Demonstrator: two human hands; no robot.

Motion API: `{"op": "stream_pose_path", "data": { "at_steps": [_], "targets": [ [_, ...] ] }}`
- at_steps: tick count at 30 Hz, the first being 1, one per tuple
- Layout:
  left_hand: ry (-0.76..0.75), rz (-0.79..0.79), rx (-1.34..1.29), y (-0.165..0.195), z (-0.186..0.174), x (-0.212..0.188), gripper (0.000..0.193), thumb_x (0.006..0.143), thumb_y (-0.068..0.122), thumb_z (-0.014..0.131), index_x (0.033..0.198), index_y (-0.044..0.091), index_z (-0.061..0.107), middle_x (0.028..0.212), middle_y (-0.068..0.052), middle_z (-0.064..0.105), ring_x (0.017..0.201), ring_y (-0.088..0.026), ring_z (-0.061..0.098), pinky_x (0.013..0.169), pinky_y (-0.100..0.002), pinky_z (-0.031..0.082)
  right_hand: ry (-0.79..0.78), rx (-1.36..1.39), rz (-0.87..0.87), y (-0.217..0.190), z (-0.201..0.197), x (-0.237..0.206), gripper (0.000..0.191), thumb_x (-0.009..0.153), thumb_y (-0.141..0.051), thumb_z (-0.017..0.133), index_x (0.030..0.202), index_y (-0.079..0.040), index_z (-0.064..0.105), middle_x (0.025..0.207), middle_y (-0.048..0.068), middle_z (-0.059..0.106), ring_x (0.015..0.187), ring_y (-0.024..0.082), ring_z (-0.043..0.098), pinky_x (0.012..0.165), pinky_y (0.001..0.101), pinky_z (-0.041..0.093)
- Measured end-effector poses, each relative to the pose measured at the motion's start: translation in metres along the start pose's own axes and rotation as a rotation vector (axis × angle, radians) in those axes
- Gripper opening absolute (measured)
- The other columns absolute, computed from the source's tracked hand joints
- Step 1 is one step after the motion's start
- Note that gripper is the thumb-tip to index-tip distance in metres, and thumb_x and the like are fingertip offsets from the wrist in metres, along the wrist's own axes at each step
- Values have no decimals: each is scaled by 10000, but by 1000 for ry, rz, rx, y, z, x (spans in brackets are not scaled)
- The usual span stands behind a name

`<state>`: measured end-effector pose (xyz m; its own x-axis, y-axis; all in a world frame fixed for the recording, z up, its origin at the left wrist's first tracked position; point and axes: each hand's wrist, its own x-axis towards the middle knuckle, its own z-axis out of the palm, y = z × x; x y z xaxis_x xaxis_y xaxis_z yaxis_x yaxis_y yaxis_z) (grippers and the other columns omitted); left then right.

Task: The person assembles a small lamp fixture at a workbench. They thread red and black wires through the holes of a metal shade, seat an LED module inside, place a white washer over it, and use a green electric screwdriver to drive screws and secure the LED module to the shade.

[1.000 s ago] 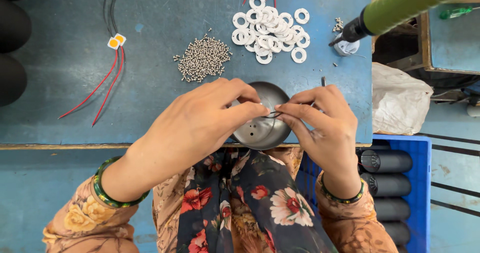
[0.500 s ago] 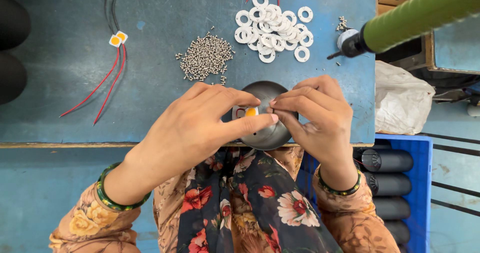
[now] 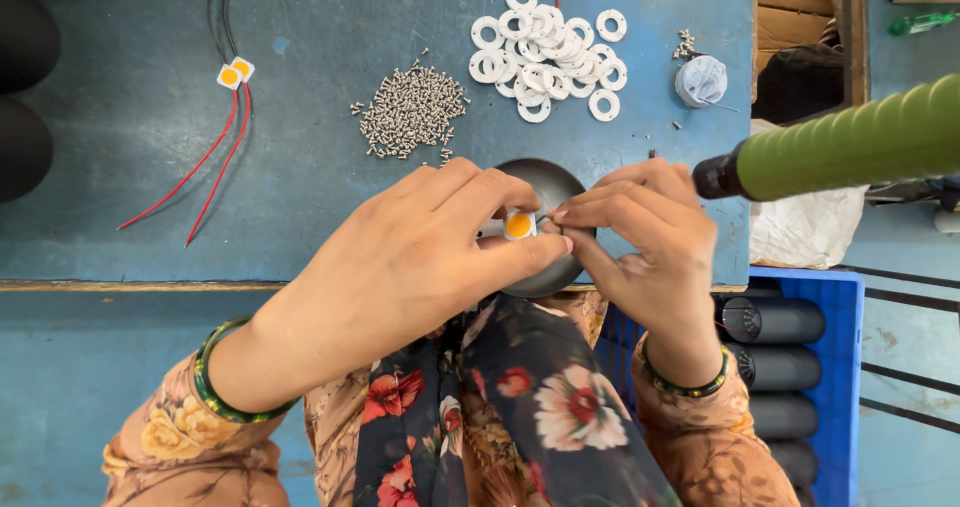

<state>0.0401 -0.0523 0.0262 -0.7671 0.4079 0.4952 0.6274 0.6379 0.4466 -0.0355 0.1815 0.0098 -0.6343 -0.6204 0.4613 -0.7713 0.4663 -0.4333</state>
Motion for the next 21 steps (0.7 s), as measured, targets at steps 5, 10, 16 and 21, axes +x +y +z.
{"op": "stream_pose_path", "data": {
  "at_steps": [5,10,16,21],
  "targets": [
    [-18,23,29,1,-1,4,378,866,89,656,1236,167,676,1183,-67,615,1039,-257,598,864,-389,510,0,3,24,0,-4,-3,245,726,-11,861,909,-127,746,940,-39,737,976,169,665,901,329,428],
    [-41,17,62,4,-4,3,369,861,109,651,1223,172,679,1181,-70,608,1044,-257,593,854,-387,508,-46,23,10,-1,-2,-5,233,705,0,822,884,-130,747,932,-45,749,1034,174,675,941,344,408],
    [-69,14,107,2,1,4,364,846,127,642,1205,169,687,1132,-73,605,1017,-255,590,841,-384,505,-114,-37,-48,0,-3,2,232,721,-54,858,914,-133,756,973,-46,747,1148,201,661,1001,387,387],
    [-99,27,208,-1,11,11,232,834,137,646,1064,139,675,1001,-87,572,964,-253,585,785,-379,487,-68,118,44,9,-18,-6,514,755,-252,897,1201,-79,711,1231,49,731,1242,252,640,1082,365,445]
  ]
}}
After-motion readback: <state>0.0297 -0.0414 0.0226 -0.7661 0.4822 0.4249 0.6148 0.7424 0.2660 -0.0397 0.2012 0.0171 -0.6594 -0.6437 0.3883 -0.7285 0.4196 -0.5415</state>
